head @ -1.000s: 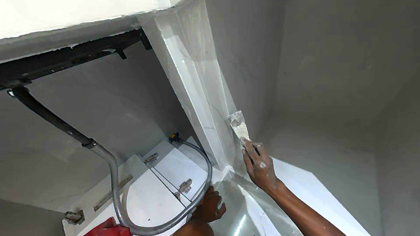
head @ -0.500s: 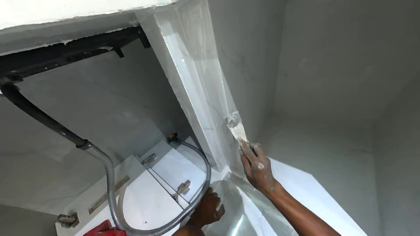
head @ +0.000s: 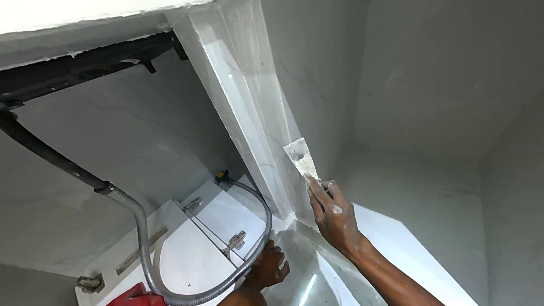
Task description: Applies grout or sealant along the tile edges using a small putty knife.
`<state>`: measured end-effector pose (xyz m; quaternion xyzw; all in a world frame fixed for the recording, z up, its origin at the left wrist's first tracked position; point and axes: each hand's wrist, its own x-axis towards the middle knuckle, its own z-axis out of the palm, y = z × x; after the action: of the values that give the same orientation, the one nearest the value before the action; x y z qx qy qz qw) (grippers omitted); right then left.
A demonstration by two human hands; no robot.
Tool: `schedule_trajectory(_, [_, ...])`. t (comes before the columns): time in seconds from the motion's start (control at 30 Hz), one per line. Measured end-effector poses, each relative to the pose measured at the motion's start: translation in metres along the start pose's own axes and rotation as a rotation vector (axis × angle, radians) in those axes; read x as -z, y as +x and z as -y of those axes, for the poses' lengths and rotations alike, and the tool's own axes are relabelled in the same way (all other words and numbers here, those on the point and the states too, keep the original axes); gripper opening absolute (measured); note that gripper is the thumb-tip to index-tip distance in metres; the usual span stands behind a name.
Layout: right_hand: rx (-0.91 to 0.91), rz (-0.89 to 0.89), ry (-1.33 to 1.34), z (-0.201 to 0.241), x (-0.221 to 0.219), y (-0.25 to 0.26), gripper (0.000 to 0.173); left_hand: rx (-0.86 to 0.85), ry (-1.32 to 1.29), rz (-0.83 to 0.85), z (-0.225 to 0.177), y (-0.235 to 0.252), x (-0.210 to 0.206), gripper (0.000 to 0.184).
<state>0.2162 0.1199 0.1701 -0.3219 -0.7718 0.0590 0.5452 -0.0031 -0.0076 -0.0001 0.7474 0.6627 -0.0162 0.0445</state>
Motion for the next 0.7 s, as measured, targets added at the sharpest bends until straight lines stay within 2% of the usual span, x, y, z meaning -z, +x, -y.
schedule_trajectory(0.17, [0.046,-0.048,-0.009,-0.017,-0.016,-0.012,0.034,-0.008,0.019,-0.017,0.001,0.001,-0.001,0.046])
schedule_trajectory(0.37, [0.039,-0.064,0.074,-0.002,-0.010,0.016,0.036,-0.055,0.037,-0.120,0.004,0.001,-0.007,0.044])
schedule_trajectory(0.53, [0.037,-0.084,0.053,-0.015,-0.019,-0.007,0.032,-0.017,0.002,0.016,0.002,0.005,0.001,0.046])
schedule_trajectory(0.7, [0.021,-0.076,0.141,-0.002,-0.011,0.017,0.035,-0.059,0.061,-0.114,0.005,0.001,-0.009,0.044])
